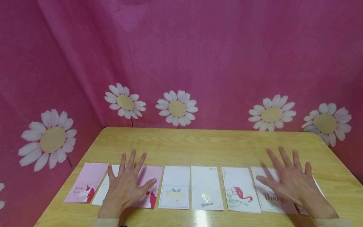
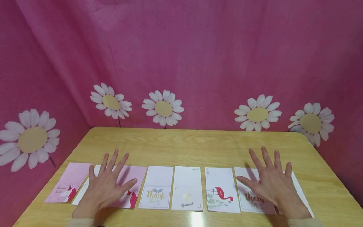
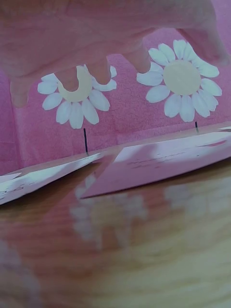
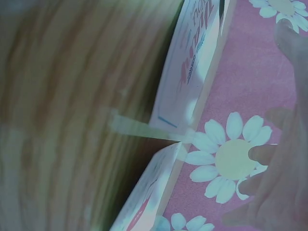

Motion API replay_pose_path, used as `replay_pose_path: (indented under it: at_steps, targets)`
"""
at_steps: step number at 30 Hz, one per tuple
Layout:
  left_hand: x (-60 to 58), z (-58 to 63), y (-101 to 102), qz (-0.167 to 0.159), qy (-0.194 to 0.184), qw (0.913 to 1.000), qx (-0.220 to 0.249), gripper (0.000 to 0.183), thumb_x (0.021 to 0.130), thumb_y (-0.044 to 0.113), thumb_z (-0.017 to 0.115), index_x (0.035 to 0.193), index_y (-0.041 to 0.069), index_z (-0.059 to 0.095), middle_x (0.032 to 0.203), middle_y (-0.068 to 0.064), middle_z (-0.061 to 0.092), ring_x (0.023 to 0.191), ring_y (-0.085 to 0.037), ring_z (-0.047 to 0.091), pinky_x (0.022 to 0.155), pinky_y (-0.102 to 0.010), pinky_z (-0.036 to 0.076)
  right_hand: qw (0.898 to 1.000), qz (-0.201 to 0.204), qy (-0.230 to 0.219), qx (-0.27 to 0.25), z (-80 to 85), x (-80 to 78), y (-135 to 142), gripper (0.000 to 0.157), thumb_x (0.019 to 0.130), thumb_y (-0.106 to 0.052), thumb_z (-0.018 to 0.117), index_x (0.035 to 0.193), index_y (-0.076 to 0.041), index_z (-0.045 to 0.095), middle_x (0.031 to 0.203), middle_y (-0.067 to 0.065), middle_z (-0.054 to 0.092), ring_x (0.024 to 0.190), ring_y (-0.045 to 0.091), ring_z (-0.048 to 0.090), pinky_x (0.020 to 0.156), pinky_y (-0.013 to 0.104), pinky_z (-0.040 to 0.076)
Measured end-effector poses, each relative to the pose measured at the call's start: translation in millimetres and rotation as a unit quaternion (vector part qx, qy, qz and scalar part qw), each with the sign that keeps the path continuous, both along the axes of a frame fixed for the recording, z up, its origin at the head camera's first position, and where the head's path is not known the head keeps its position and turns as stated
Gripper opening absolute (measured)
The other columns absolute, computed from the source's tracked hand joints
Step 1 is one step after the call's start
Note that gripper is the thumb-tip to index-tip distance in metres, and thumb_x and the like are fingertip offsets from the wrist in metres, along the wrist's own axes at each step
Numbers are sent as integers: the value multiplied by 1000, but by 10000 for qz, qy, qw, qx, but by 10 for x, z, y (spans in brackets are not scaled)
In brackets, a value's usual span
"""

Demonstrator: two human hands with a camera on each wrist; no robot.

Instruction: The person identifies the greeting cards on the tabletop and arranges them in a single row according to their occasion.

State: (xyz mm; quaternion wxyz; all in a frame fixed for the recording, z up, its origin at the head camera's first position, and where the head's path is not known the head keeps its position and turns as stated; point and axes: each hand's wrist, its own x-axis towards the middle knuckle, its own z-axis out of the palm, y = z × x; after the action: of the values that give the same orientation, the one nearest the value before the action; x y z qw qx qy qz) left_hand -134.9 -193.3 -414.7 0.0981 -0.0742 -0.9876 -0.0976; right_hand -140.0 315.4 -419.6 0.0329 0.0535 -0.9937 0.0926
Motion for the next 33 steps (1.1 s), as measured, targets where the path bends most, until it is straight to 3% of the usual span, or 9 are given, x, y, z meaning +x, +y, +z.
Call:
replay_pose_path:
  at_steps: [4,13,16,25,33]
  targets:
    - [14,-19,-4,8,-3,10000,4,89,87,68,60,161,27,34,171,-14,22,156,-48,15,110,-85,11,10000,20,-2,-17,-33,8,8,100,92,-73,53,166,-27,4,170,27,-1,145,69,-3,96,92,9]
    - [-18,15,-14,-29,-132,9996,262,88,89,68,58,162,26,31,171,-14,20,157,-47,12,112,-84,9,9994,205,172,-218,-3,-23,-83,99,90,-71,58,166,-26,13,169,28,10,145,69,11,95,90,15]
    - [-37,31,-4,-91,-180,9993,325,88,89,68,59,162,27,31,171,-13,22,157,-47,14,112,-84,14,9988,324,160,-339,29,-43,-148,98,90,-70,59,165,-25,16,168,28,14,147,66,12,98,89,16]
    - [-131,55,116,-540,-144,9963,648,80,89,60,66,157,26,41,165,-13,37,152,-45,30,110,-77,29,9879,1246,820,-422,48,-117,-463,83,85,-61,72,148,-10,53,153,29,46,140,57,39,109,72,34]
    - [-197,75,334,-919,-738,9889,904,79,91,65,60,157,25,42,164,-11,39,153,-42,30,115,-72,27,9796,1770,726,-609,18,-138,-738,74,88,-57,73,144,-11,57,148,24,53,138,50,47,101,67,47]
